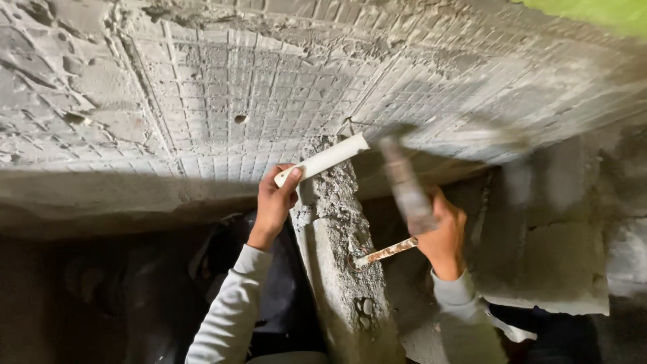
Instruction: The person uses a hammer to strike a white cylindrical object held against a concrete ceiling. The person repeatedly hits the object to drive it into the surface, occasionally adjusting its position with their hands.
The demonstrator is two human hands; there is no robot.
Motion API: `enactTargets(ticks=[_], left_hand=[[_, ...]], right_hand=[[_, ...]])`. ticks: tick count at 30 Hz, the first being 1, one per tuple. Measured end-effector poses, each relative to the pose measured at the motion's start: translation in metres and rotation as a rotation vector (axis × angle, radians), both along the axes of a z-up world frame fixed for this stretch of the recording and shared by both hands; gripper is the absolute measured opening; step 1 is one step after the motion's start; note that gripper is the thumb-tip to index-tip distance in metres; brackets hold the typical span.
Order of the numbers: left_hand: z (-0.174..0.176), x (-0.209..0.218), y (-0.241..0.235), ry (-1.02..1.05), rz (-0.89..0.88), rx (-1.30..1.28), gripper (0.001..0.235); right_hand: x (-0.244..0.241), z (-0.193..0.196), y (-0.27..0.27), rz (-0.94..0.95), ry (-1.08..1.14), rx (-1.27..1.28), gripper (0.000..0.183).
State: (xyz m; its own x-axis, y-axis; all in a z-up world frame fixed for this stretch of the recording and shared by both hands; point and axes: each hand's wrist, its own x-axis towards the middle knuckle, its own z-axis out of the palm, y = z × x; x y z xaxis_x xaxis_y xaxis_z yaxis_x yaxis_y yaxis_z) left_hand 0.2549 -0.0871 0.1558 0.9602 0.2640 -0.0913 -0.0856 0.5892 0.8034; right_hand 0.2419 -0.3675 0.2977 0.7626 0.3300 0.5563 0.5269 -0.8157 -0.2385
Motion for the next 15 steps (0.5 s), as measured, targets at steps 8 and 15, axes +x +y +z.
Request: enactTargets(ticks=[8, 15], left_hand=[[0.020, -0.010, -0.015, -0.062, 0.023, -0.011, 0.027], [0.033, -0.026, -0.032, -0.006, 0.108, 0.117, 0.024]], right_hand=[[-0.005, -0.035, 0.000, -0.095, 0.027, 0.511, 0.020], [0.021, -0.085, -0.023, 0.138, -0.350, 0.338, 0.034]])
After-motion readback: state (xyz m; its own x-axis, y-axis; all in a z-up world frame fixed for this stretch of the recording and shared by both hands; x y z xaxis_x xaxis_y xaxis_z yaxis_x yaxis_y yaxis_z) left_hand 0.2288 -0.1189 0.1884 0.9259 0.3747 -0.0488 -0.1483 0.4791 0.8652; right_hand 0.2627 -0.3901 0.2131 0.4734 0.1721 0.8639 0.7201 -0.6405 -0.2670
